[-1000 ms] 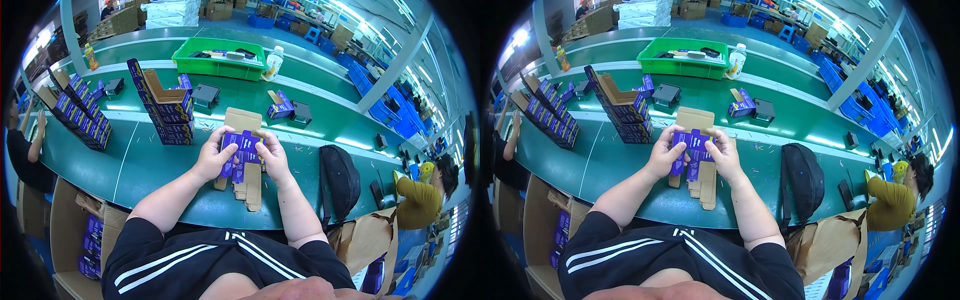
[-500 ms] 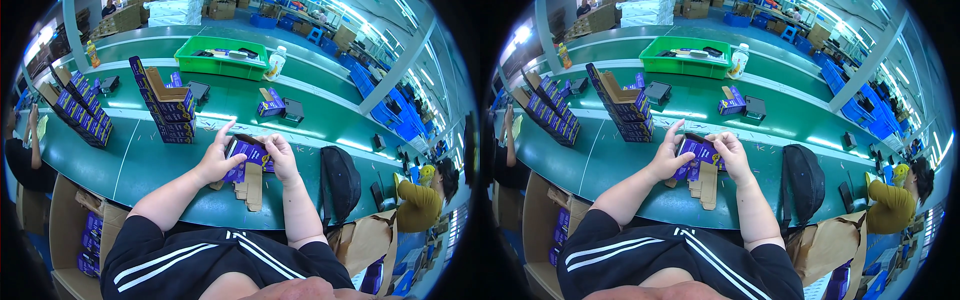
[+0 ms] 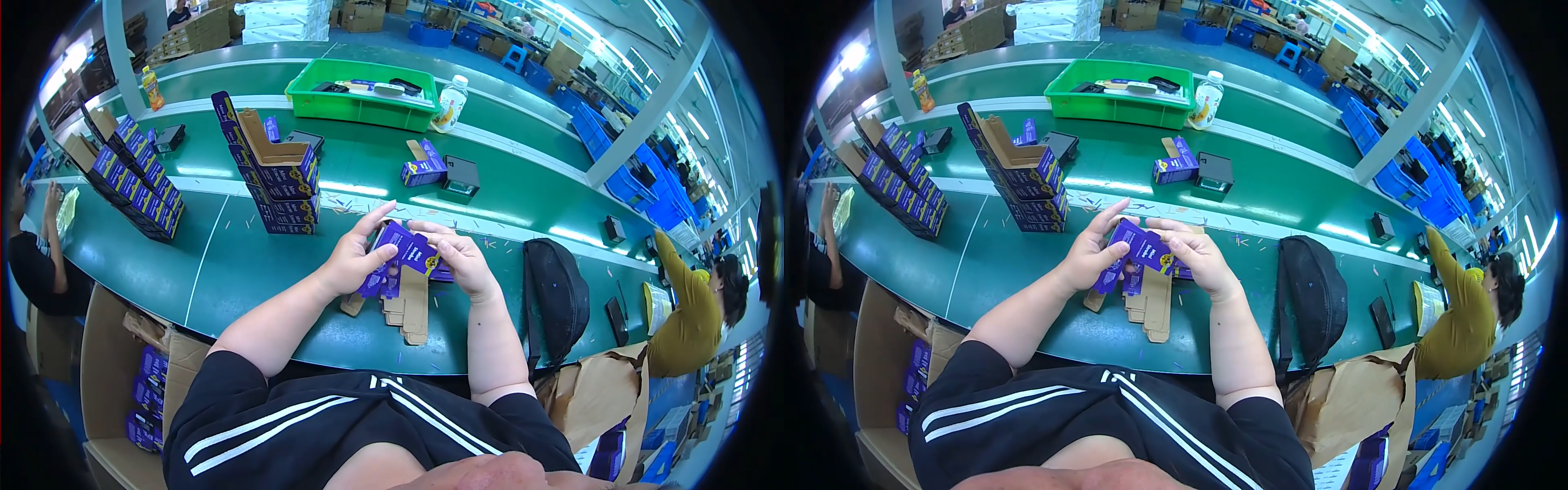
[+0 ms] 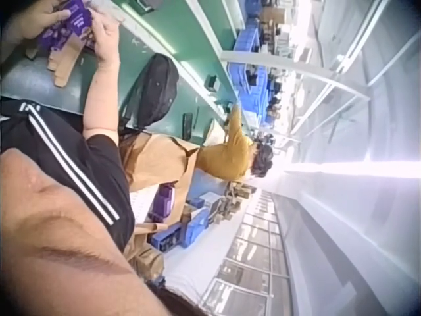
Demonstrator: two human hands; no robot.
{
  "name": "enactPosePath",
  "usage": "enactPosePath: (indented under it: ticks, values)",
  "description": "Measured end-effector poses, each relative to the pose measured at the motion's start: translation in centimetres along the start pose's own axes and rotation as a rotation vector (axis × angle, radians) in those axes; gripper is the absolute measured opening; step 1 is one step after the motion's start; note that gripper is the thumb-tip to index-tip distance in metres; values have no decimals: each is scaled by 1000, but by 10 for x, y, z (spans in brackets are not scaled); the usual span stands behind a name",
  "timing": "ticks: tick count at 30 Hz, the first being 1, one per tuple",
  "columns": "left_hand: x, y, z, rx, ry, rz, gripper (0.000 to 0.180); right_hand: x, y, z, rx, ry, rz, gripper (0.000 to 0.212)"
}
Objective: Packaging individual items into cardboard sleeves at a factory workstation.
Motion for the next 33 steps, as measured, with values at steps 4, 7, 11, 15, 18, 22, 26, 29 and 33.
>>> enactPosePath:
  ticks: [4, 7, 11, 15, 18, 22, 26, 29, 33]
  values:
    - [1, 1, 0, 30, 130, -78, 49, -8, -2, 8, 27, 7, -27, 32]
    - [5, 1, 1, 106, 188, -130, 39, -22, 0, 14, 220, 512, -191, 33]
    - [19, 3, 4, 85, -452, 289, 35, -32, 5, 25, 287, 758, -273, 32]
    - [28, 13, 14, 52, -738, 486, 33, -40, 4, 27, 321, 882, -420, 32]
    - [30, 16, 19, 28, -810, 545, 32, -44, 5, 30, 330, 923, -540, 32]
    - [29, 14, 14, 122, -614, 543, 33, -44, 11, 37, 482, 899, -657, 25]
    - [27, 14, 15, 124, -566, 518, 34, -46, 13, 36, 511, 881, -654, 21]
    - [27, 12, 16, 122, -557, 511, 34, -46, 13, 35, 523, 871, -649, 20]
    - [26, 9, 16, 111, -579, 511, 33, -44, 13, 30, 533, 860, -634, 18]
Point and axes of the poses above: each hand's wrist, its own y-axis away from the middle knuckle, its own z-axis out of the palm, x = y × z, the point moved 4 cm from there along -y, towards the middle knuckle, and after that the axes turned 10 degrees about y, right-handed, at the moved point
